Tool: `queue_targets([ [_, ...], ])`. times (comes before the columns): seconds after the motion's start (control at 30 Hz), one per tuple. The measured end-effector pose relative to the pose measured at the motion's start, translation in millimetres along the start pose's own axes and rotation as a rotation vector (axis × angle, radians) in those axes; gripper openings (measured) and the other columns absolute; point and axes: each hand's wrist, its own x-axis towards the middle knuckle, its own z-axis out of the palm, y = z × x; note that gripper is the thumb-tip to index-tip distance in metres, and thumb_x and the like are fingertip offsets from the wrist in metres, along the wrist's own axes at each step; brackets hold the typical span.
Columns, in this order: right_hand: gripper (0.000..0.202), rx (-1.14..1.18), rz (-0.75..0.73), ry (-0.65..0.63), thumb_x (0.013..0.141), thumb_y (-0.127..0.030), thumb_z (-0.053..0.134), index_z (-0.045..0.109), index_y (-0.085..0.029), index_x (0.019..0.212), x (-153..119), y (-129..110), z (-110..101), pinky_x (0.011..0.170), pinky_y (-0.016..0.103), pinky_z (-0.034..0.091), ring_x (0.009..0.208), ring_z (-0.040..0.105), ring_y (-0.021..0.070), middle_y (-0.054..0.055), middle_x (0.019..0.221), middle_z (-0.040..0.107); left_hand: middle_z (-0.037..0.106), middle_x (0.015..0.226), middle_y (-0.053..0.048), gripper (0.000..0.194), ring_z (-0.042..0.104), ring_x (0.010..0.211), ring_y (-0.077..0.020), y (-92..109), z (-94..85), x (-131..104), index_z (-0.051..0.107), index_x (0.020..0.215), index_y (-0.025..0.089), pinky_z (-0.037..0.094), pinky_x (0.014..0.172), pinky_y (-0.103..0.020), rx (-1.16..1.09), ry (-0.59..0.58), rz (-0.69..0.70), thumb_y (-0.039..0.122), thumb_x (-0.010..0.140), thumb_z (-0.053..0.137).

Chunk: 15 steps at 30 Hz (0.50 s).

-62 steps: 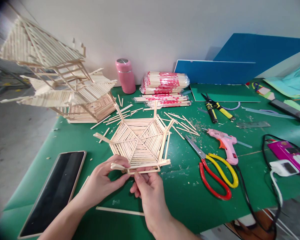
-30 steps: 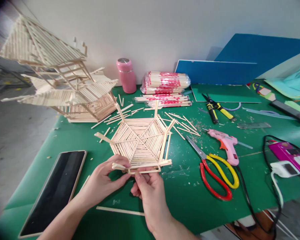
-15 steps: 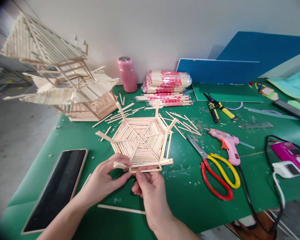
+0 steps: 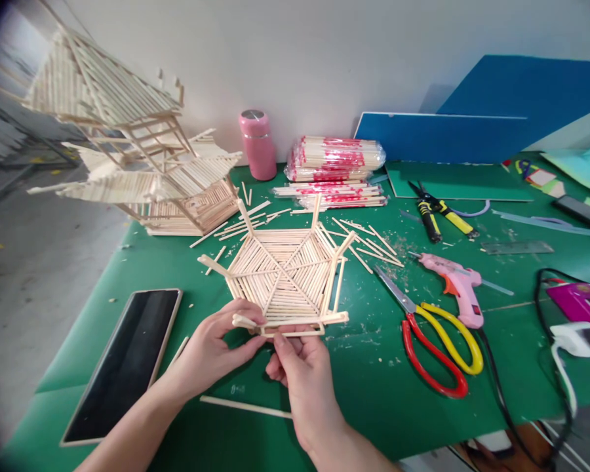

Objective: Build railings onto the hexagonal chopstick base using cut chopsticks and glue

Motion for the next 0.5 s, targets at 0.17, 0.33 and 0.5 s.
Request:
queue_targets([
  [0.17,0.021,-0.004,-0.004,-0.007,0.069,-0.033,0.069,0.061,-0.017,0.081,0.0,0.7,-1.0,0.048,0.016,0.037,0.048,0.045,0.0028,-0.004,0.063,0.056,0.056,0.084,-0.005,0.006,0.056,0.077,-0.0139,-0.6,-0.8,-0.4,0.058,0.081,0.015,0.045,0.071,-0.026,0.003,-0.020,0.003,0.012,0.076,0.057],
  [0.33,0.021,0.010,-0.005,-0.008,0.068,-0.031,0.070,0.061,-0.017,0.081,1.1,0.2,-1.1,0.049,0.016,0.037,0.049,0.045,0.0030,-0.005,0.062,0.055,0.056,0.084,-0.005,0.006,0.055,0.077,-0.0139,-0.2,-1.9,-1.9,0.058,0.080,0.015,0.045,0.071,-0.026,0.009,-0.029,0.004,0.011,0.075,0.057],
  [0.5,0.022,0.056,0.001,-0.013,0.065,-0.031,0.073,0.062,-0.017,0.078,1.6,-1.7,0.3,0.049,0.016,0.036,0.049,0.044,0.0032,-0.005,0.060,0.055,0.056,0.083,-0.004,0.005,0.055,0.075,-0.0132,1.8,-1.8,-0.5,0.058,0.080,0.015,0.046,0.069,-0.026,-0.002,-0.013,-0.013,0.012,0.075,0.056],
])
